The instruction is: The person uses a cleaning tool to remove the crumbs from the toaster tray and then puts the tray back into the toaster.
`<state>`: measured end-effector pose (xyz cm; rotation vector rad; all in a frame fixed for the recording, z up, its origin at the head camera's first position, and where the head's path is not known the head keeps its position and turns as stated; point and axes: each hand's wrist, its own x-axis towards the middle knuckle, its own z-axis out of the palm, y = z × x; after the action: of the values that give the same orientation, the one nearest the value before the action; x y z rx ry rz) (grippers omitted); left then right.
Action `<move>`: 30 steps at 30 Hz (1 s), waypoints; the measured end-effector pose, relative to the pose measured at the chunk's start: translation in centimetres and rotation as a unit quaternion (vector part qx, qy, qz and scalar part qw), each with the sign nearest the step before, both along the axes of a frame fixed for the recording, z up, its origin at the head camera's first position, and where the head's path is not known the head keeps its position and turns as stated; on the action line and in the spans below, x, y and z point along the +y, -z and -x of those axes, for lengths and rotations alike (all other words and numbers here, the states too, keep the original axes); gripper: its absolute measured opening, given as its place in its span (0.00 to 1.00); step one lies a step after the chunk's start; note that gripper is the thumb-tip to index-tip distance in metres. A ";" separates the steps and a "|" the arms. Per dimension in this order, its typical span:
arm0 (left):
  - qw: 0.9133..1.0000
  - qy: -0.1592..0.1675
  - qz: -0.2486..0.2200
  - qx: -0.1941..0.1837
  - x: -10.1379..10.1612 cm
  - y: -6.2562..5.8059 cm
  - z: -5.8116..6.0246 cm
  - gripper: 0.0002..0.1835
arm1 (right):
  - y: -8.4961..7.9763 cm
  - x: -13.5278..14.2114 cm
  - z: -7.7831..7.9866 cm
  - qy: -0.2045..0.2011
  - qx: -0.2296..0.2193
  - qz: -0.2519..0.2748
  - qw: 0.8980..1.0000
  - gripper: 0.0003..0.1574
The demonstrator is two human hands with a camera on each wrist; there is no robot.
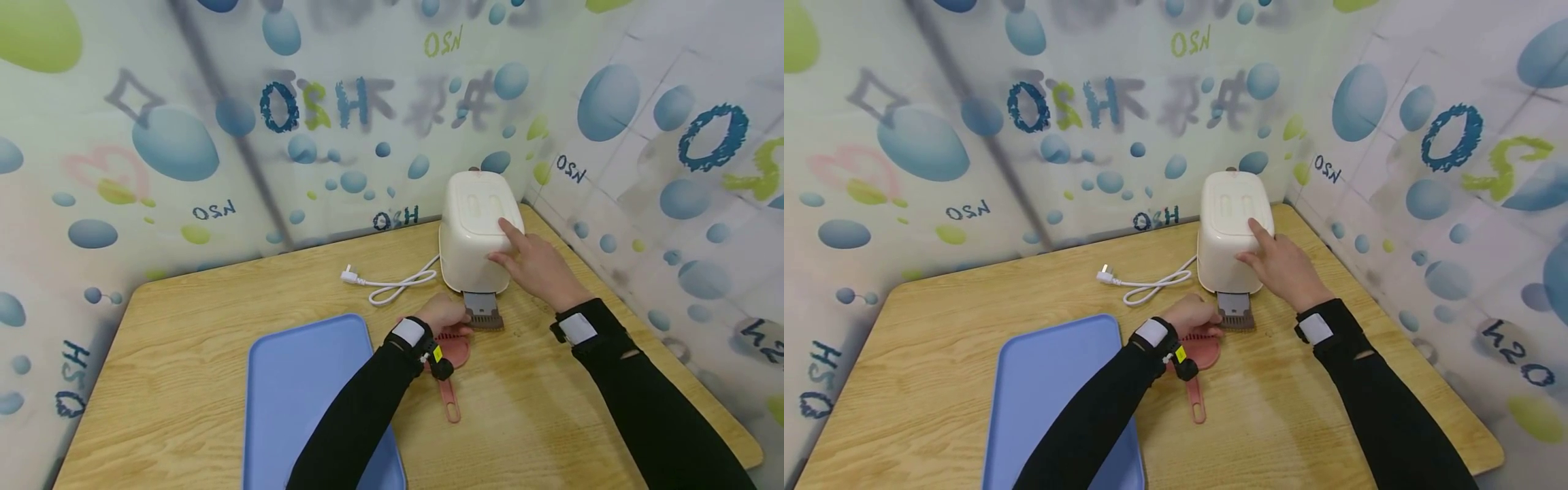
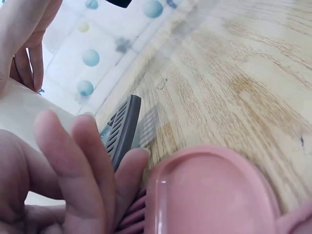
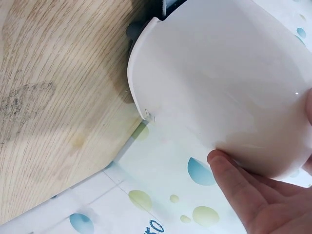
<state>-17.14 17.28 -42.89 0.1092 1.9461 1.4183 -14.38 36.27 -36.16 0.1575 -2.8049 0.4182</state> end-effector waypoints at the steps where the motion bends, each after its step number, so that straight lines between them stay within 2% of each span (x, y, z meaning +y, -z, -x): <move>1: 1.000 0.003 0.003 -0.002 -0.1 -0.1 0.0 0.06 | 0.0 0.0 0.0 0.000 0.002 -0.001 1.000 0.44; 12: 0.998 0.044 -0.003 -0.034 -1.0 -0.2 0.0 0.07 | 0.0 -0.1 0.1 0.004 -0.004 -0.002 1.000 0.44; 17: 0.998 0.040 -0.008 -0.038 -1.2 0.1 -0.2 0.05 | 0.0 -0.1 0.2 0.006 -0.009 -0.003 1.000 0.44; 24: 0.997 0.020 -0.014 -0.068 -1.0 0.2 -0.7 0.03 | -0.2 -0.2 0.0 0.012 -0.014 -0.007 1.000 0.44; 30: 0.998 0.025 -0.009 -0.058 -1.2 0.1 -1.1 0.04 | -0.4 -0.4 -0.2 0.017 -0.020 -0.005 1.000 0.44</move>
<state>-16.01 16.09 -43.01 0.0828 1.8243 1.3798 -14.18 35.90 -35.76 0.1045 -2.8439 0.4049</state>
